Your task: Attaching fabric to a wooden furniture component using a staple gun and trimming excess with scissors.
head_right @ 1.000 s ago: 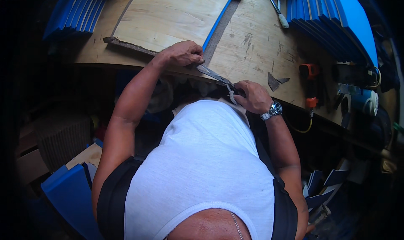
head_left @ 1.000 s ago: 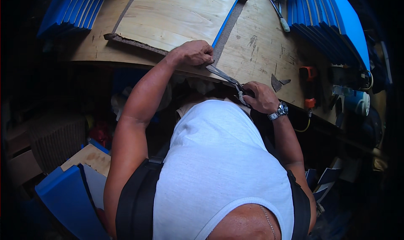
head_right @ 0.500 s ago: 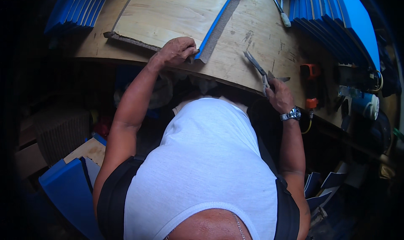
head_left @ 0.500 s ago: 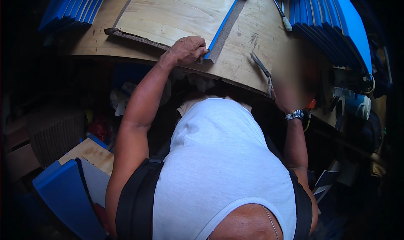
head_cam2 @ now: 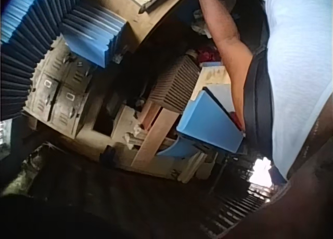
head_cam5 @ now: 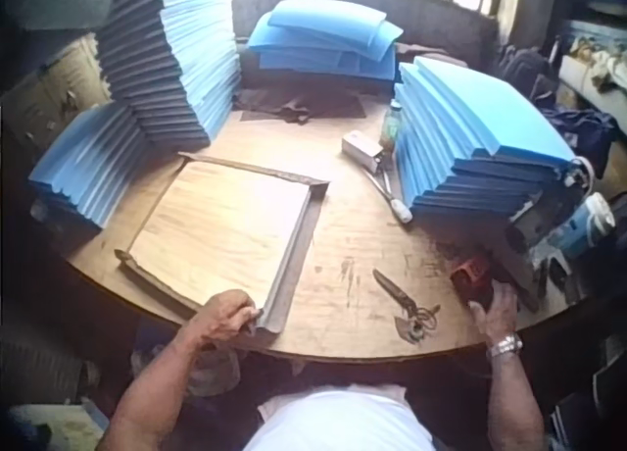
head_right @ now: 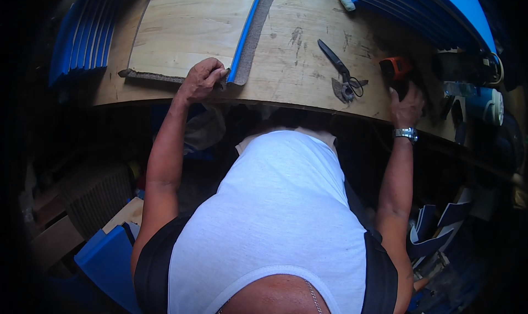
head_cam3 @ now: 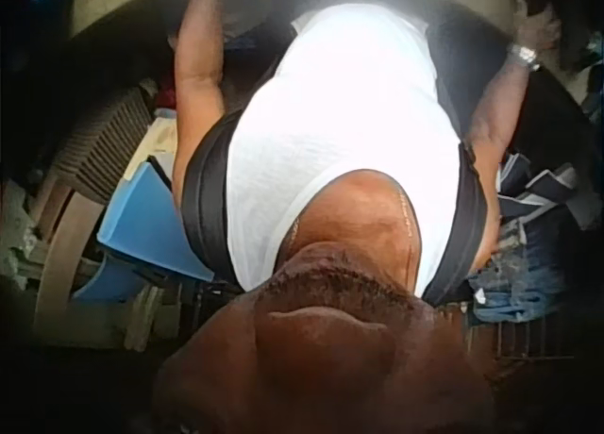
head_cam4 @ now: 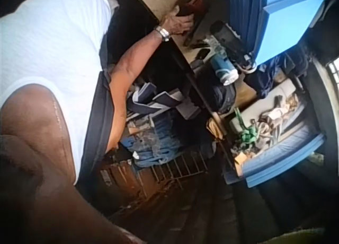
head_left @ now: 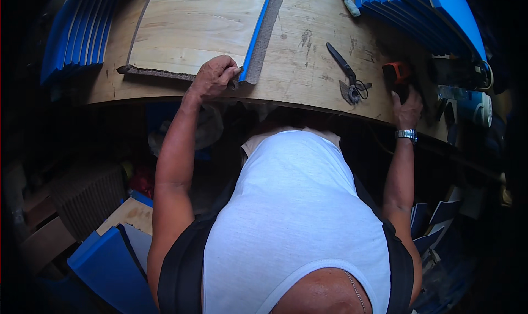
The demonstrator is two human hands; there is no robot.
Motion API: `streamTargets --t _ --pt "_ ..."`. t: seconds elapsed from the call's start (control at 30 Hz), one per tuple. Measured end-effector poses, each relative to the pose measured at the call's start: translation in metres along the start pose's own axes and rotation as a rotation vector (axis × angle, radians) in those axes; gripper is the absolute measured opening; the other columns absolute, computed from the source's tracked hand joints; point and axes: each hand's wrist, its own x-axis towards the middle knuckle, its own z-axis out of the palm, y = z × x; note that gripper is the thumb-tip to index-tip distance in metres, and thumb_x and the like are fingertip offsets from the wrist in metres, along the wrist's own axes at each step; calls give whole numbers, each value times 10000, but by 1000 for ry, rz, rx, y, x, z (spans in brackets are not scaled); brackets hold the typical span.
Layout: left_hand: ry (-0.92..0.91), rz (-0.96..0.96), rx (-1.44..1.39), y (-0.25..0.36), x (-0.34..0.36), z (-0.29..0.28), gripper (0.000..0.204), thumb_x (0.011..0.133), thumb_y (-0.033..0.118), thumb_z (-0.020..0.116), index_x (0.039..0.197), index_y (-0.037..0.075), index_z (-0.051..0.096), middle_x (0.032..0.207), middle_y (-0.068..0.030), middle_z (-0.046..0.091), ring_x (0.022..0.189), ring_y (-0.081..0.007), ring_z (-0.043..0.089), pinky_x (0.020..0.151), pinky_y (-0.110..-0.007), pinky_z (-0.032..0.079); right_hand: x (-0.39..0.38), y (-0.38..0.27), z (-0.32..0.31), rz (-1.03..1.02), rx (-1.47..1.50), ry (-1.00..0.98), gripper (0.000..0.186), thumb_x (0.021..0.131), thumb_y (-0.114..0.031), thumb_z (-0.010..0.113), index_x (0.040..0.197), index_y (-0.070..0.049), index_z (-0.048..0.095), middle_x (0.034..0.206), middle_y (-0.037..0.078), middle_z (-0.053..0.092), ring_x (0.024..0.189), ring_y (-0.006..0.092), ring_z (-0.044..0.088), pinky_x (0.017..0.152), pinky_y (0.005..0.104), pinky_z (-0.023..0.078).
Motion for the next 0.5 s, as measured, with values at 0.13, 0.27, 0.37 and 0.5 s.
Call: streamTargets --t 0.13,0.27,0.37,0.5 --pt "12 -5 -17 1 -1 -3 194 979 201 629 923 15 636 819 -110 617 762 -211 593 719 -345 488 7 25 -2 119 154 -371 658 870 -519 691 1355 -86 589 1302 216 649 1202 430 604 1013 523 471" --pt "37 18 -23 -6 0 1 192 965 204 635 924 16 633 829 -132 622 772 -260 608 727 -366 491 18 42 23 101 33 -420 688 848 -556 685 1353 -96 596 1225 244 681 1138 467 634 971 537 495" --pt "40 84 23 -13 1 0 185 957 199 633 919 19 630 836 -150 625 781 -298 616 728 -387 492 5 16 -17 107 14 -304 549 880 -477 683 1240 -64 649 1083 217 724 995 421 696 869 477 543" --pt "18 169 31 -15 -1 -1 170 951 183 621 901 20 621 844 -167 625 800 -336 618 728 -412 489 -14 -35 -84 126 320 -368 358 906 -314 702 1127 -34 671 961 141 724 853 292 706 788 381 551"
